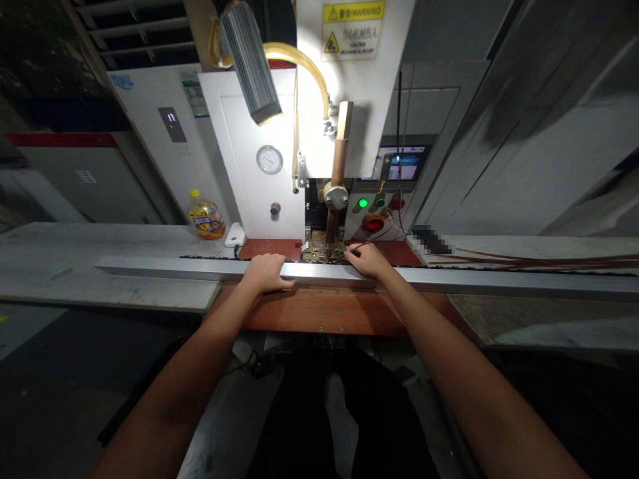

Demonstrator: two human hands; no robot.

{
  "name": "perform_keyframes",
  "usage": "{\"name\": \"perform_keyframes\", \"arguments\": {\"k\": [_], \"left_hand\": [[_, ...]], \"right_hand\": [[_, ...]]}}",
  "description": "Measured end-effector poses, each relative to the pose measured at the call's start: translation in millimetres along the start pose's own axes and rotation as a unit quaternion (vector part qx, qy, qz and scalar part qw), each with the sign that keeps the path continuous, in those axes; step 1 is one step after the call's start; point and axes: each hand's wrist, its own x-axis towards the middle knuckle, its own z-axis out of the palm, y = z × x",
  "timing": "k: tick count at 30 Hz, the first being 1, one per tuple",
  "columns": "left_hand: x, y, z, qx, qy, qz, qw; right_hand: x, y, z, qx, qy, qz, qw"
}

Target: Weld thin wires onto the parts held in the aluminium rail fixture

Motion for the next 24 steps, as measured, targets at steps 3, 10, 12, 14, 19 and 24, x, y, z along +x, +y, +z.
{"name": "perform_keyframes", "arguments": {"k": [3, 10, 12, 14, 19, 24], "left_hand": [[0.0, 0.0, 0.1, -0.001, 0.001, 0.002, 1.000], [-1.0, 0.0, -0.4, -0.001, 0.000, -0.001, 1.000], [-1.1, 0.4, -0.9, 0.001, 0.000, -0.003, 1.000], [-1.2, 0.8, -1.6, 0.005, 0.001, -0.003, 1.000], [-1.3, 1.1, -1.9, 0.002, -0.001, -0.001, 1.000], [-0.6, 0.5, -0.5, -0.002, -0.003, -0.003, 1.000]], "right_hand": [[0.0, -0.1, -0.2, -0.003, -0.003, -0.001, 1.000], [-0.4, -1.7, -1.0, -0.003, -0.001, -0.003, 1.000], [-0.6, -1.8, -1.2, -0.002, 0.000, -0.006, 1.000], [-0.7, -2.3, -1.7, -0.001, -0.003, -0.006, 1.000], [-1.7, -5.7, -4.2, -0.003, -0.011, 0.009, 1.000], [-2.7, -8.1, -5.4, -0.001, -0.010, 0.010, 1.000]]}}
